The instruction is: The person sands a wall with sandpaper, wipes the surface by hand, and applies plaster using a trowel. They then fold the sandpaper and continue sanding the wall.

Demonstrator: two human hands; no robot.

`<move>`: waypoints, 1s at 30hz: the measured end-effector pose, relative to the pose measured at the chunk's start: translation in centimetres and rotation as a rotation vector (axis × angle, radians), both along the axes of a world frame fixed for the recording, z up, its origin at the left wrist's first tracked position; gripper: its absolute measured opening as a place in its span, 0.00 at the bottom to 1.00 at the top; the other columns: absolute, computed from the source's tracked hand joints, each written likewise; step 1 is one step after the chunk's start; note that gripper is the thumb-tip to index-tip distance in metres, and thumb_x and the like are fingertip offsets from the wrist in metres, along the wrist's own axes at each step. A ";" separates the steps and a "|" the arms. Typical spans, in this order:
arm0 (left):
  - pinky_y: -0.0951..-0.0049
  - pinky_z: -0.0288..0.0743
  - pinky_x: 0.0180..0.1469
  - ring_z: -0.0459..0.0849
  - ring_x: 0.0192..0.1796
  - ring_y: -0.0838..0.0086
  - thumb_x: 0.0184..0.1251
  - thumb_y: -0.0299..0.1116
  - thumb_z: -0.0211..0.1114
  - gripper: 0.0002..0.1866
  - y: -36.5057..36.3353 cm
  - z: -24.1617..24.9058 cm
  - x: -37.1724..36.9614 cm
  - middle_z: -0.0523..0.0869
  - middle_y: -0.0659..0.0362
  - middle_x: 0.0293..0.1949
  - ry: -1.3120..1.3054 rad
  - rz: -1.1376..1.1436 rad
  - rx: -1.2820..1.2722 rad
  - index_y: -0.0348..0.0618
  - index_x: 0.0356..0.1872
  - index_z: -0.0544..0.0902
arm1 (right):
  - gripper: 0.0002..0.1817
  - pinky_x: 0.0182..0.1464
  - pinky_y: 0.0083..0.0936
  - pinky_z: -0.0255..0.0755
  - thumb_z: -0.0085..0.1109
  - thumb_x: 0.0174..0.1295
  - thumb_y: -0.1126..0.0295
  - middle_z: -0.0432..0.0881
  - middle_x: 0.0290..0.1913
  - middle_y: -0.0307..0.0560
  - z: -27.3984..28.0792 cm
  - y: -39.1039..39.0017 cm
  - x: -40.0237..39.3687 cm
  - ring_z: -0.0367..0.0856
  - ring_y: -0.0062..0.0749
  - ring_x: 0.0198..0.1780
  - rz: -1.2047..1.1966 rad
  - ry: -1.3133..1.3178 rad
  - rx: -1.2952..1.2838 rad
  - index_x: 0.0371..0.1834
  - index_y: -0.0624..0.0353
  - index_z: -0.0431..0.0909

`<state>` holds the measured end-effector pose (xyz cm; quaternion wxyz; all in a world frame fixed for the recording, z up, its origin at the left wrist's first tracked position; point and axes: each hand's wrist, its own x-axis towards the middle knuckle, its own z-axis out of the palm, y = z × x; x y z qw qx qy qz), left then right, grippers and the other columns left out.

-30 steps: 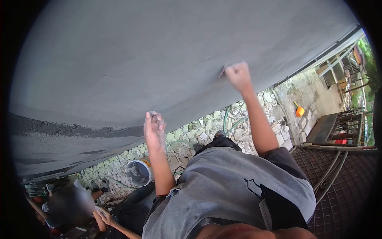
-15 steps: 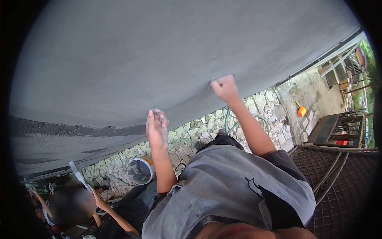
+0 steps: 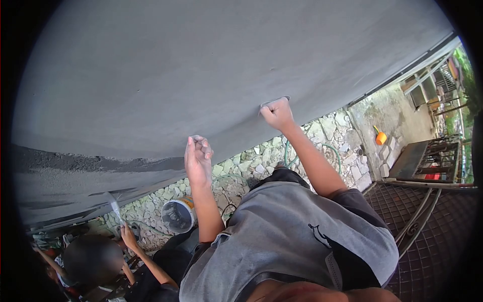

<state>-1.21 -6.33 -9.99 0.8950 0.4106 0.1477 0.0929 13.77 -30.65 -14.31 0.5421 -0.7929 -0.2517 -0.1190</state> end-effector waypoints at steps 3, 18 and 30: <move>0.78 0.58 0.35 0.64 0.28 0.82 0.84 0.48 0.49 0.16 0.4 0.3 -0.4 0.74 0.66 0.35 -0.004 0.004 0.012 0.47 0.43 0.76 | 0.19 0.18 0.28 0.54 0.58 0.56 0.71 0.59 0.08 0.45 1.7 -0.1 -0.2 0.56 0.22 0.12 -0.045 0.008 -0.025 0.11 0.68 0.66; 0.78 0.58 0.35 0.64 0.28 0.82 0.84 0.48 0.48 0.16 1.1 0.3 -1.2 0.74 0.65 0.35 -0.024 0.015 0.034 0.47 0.44 0.75 | 0.21 0.18 0.26 0.53 0.57 0.56 0.69 0.58 0.08 0.43 8.0 -0.1 -0.6 0.58 0.17 0.13 -0.113 0.034 0.039 0.10 0.68 0.65; 0.80 0.61 0.35 0.68 0.33 0.82 0.83 0.47 0.51 0.17 -5.2 -0.5 -0.2 0.76 0.63 0.35 -0.026 -0.174 0.055 0.43 0.45 0.77 | 0.21 0.17 0.30 0.54 0.57 0.57 0.69 0.60 0.09 0.50 4.2 1.6 -0.8 0.58 0.26 0.10 -0.066 -0.082 -0.135 0.09 0.69 0.66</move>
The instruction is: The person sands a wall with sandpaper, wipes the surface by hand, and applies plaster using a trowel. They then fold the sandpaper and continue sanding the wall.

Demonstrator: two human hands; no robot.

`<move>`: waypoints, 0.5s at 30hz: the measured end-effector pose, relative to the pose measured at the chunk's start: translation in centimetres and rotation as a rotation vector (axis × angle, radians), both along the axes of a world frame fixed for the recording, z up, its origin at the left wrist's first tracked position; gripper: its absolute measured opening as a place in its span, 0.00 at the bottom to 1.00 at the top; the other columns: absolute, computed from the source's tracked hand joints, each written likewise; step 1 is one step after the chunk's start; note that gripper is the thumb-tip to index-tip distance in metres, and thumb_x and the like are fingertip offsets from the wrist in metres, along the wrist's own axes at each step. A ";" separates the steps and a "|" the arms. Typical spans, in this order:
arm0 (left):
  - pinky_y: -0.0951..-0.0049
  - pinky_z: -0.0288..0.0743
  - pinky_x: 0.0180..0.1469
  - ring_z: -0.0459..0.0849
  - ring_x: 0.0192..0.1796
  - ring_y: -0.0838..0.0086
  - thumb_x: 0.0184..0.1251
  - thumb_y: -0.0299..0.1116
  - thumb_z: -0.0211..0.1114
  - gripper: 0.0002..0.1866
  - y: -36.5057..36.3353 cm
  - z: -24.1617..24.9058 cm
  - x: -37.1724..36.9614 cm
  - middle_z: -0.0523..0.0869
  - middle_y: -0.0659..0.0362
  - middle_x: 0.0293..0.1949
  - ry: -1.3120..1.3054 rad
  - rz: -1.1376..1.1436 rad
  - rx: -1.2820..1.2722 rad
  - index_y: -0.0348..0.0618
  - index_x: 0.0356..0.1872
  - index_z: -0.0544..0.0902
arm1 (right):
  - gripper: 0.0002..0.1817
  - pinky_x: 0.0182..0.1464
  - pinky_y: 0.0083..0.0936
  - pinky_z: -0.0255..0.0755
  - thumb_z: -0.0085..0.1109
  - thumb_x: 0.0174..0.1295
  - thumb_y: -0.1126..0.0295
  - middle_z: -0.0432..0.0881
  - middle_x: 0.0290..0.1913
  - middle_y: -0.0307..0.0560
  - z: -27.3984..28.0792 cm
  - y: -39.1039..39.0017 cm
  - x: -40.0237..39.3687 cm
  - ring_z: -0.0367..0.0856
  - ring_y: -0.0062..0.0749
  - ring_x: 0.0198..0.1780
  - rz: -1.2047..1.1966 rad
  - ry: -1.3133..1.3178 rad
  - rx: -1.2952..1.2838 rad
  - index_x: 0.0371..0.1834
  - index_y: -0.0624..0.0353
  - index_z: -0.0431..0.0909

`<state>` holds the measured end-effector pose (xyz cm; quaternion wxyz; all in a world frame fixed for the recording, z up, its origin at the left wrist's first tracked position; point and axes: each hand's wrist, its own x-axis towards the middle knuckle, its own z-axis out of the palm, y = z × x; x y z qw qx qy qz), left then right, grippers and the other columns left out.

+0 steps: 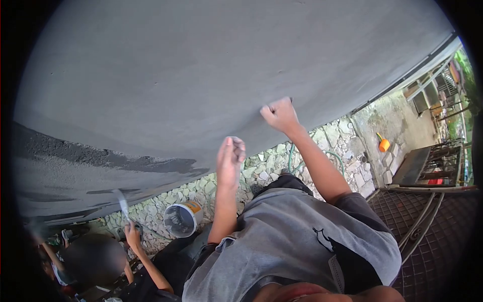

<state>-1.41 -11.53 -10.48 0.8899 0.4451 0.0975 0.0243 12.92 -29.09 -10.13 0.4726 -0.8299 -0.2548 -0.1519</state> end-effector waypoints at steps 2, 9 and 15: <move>0.81 0.62 0.35 0.69 0.34 0.81 0.83 0.47 0.51 0.17 -1.9 -0.6 -0.5 0.76 0.63 0.35 0.015 -0.059 -0.016 0.43 0.45 0.77 | 0.21 0.18 0.30 0.55 0.57 0.57 0.69 0.60 0.09 0.51 5.3 0.4 -0.3 0.59 0.26 0.10 0.002 0.056 0.034 0.09 0.69 0.66; 0.82 0.62 0.35 0.70 0.31 0.83 0.83 0.45 0.51 0.16 -4.2 -1.8 -0.4 0.79 0.64 0.34 0.022 -0.137 0.098 0.43 0.44 0.79 | 0.21 0.18 0.31 0.55 0.55 0.59 0.70 0.61 0.08 0.50 -4.1 1.4 -0.1 0.59 0.26 0.10 0.046 0.079 0.271 0.09 0.67 0.67; 0.81 0.69 0.42 0.75 0.36 0.82 0.83 0.41 0.54 0.14 -7.6 -1.5 0.5 0.82 0.62 0.40 0.061 -0.049 0.279 0.41 0.47 0.79 | 0.22 0.20 0.29 0.61 0.52 0.61 0.70 0.63 0.07 0.41 2.2 1.2 -0.5 0.61 0.21 0.13 0.097 0.284 0.302 0.08 0.67 0.68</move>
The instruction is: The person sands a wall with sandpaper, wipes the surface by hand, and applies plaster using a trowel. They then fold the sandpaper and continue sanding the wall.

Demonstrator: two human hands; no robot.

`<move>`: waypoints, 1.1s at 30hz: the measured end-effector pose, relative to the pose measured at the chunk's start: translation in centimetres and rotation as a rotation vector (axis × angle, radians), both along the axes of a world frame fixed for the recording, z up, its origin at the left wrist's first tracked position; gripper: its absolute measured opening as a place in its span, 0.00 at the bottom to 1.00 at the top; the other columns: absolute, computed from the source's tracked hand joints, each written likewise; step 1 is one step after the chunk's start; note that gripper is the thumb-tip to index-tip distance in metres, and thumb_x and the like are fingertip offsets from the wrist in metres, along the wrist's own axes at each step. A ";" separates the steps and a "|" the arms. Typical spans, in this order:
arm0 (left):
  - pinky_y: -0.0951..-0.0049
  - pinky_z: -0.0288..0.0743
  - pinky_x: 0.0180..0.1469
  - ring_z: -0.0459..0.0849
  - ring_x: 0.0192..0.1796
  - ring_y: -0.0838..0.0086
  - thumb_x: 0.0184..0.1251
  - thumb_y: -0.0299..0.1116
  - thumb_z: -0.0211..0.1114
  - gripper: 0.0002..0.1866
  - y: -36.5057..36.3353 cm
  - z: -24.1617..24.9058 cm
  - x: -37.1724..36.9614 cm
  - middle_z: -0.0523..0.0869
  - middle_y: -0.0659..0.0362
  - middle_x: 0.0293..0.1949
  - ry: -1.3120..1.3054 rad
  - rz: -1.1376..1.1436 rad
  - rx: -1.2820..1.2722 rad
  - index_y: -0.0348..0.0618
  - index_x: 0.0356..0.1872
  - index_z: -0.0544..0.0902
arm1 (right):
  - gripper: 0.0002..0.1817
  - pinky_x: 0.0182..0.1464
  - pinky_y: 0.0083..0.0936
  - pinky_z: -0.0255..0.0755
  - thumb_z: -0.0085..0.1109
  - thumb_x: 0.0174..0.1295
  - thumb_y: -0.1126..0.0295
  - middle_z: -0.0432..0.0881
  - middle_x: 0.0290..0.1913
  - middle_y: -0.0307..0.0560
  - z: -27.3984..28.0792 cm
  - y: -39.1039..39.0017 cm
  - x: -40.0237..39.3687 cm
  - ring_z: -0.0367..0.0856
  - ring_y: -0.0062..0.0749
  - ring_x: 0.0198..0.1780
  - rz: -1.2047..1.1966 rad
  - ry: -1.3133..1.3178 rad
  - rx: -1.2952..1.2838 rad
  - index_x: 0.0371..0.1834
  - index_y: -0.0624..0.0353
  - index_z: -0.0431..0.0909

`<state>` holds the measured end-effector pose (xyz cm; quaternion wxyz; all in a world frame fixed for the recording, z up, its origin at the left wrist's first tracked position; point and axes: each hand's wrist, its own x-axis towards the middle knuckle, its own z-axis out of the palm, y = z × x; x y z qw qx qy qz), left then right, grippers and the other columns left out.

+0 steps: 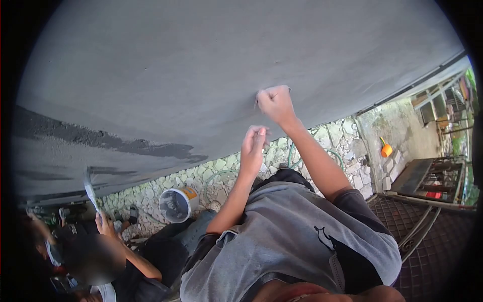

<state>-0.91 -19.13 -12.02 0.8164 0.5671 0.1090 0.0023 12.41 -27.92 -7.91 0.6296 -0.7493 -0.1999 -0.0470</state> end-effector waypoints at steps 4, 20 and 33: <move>0.76 0.70 0.48 0.78 0.46 0.79 0.83 0.37 0.52 0.13 -1.9 1.0 2.3 0.81 0.60 0.47 -0.289 0.156 0.259 0.38 0.55 0.75 | 0.24 0.22 0.25 0.65 0.50 0.63 0.69 0.66 0.08 0.38 2.2 0.1 0.1 0.64 0.18 0.15 0.119 0.028 0.160 0.07 0.66 0.69; 0.73 0.68 0.58 0.71 0.49 0.77 0.81 0.31 0.54 0.14 -7.7 4.4 8.4 0.73 0.59 0.50 -0.366 0.714 0.088 0.37 0.60 0.68 | 0.18 0.29 0.18 0.58 0.53 0.73 0.64 0.71 0.24 0.31 8.3 -7.4 1.2 0.65 0.13 0.26 0.635 0.393 0.145 0.22 0.56 0.74; 0.61 0.63 0.53 0.66 0.49 0.65 0.72 0.38 0.68 0.20 -9.1 -0.7 13.2 0.65 0.51 0.48 -0.508 1.169 0.931 0.37 0.48 0.67 | 0.23 0.21 0.21 0.45 0.42 0.78 0.63 0.58 0.17 0.34 7.4 -30.4 10.7 0.49 0.18 0.17 0.007 0.042 0.743 0.19 0.53 0.60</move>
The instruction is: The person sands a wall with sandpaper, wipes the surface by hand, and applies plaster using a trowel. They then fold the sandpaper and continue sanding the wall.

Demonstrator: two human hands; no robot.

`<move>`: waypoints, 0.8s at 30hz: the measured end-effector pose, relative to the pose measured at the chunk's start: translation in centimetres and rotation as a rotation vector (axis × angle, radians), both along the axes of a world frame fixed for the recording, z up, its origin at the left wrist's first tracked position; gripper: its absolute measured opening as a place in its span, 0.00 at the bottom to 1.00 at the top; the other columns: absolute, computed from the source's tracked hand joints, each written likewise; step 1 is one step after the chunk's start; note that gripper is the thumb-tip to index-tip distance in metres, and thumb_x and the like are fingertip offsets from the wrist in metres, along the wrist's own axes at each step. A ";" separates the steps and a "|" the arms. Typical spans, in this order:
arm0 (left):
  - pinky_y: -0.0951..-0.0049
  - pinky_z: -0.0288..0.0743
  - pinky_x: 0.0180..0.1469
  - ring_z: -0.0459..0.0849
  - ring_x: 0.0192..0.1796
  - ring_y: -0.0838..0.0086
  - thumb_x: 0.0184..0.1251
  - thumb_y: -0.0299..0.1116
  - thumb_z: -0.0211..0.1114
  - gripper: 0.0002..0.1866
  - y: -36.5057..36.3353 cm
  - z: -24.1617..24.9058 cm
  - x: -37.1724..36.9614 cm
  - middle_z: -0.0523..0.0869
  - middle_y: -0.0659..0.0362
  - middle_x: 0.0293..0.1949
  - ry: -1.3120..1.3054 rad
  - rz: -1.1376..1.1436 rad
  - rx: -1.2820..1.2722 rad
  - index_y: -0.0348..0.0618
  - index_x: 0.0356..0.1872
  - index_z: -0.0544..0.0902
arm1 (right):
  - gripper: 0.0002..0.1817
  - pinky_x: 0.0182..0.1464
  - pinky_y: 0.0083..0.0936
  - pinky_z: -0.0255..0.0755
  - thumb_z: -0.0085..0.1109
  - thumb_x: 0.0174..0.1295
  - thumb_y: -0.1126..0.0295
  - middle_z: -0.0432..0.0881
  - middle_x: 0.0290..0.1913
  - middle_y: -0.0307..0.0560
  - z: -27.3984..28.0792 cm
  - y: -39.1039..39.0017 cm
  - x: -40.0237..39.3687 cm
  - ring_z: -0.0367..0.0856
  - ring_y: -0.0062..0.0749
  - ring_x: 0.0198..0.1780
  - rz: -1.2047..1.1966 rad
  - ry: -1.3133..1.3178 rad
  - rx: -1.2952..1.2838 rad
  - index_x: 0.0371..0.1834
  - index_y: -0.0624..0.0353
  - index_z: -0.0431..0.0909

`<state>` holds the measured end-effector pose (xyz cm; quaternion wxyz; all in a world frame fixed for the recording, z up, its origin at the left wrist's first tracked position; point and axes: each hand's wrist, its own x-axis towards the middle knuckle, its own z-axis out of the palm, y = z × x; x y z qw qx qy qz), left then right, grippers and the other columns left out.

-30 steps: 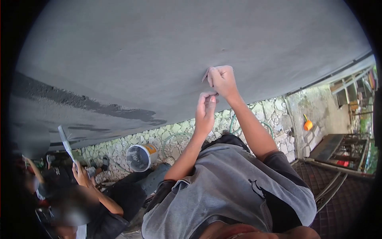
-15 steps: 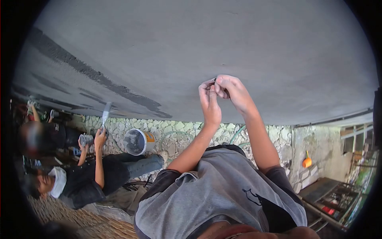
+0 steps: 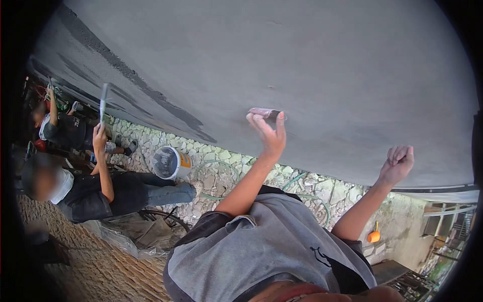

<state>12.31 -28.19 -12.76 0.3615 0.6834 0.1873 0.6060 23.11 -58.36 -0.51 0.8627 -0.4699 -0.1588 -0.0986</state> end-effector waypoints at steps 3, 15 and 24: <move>0.59 0.62 0.54 0.69 0.46 0.67 0.68 0.40 0.72 0.19 1.1 0.3 -1.5 0.69 0.54 0.44 0.211 0.102 0.129 0.39 0.43 0.72 | 0.23 0.19 0.21 0.44 0.42 0.78 0.62 0.56 0.15 0.33 -1.9 -0.7 2.5 0.48 0.17 0.16 -0.121 0.006 -0.067 0.19 0.52 0.60; 0.78 0.73 0.33 0.79 0.27 0.81 0.67 0.23 0.70 0.08 0.5 4.8 -3.1 0.78 0.62 0.28 0.309 -0.248 -0.198 0.36 0.38 0.77 | 0.27 0.16 0.22 0.40 0.44 0.79 0.61 0.55 0.12 0.33 -3.2 -2.1 3.8 0.45 0.17 0.13 -0.067 0.054 0.004 0.15 0.52 0.59; 0.78 0.76 0.38 0.86 0.33 0.78 0.66 0.21 0.71 0.08 1.4 3.9 -2.8 0.85 0.59 0.34 0.162 -0.416 -0.289 0.37 0.37 0.78 | 0.27 0.17 0.23 0.41 0.42 0.79 0.59 0.54 0.12 0.33 -2.7 -1.8 3.6 0.45 0.19 0.13 -0.047 0.059 -0.042 0.15 0.50 0.58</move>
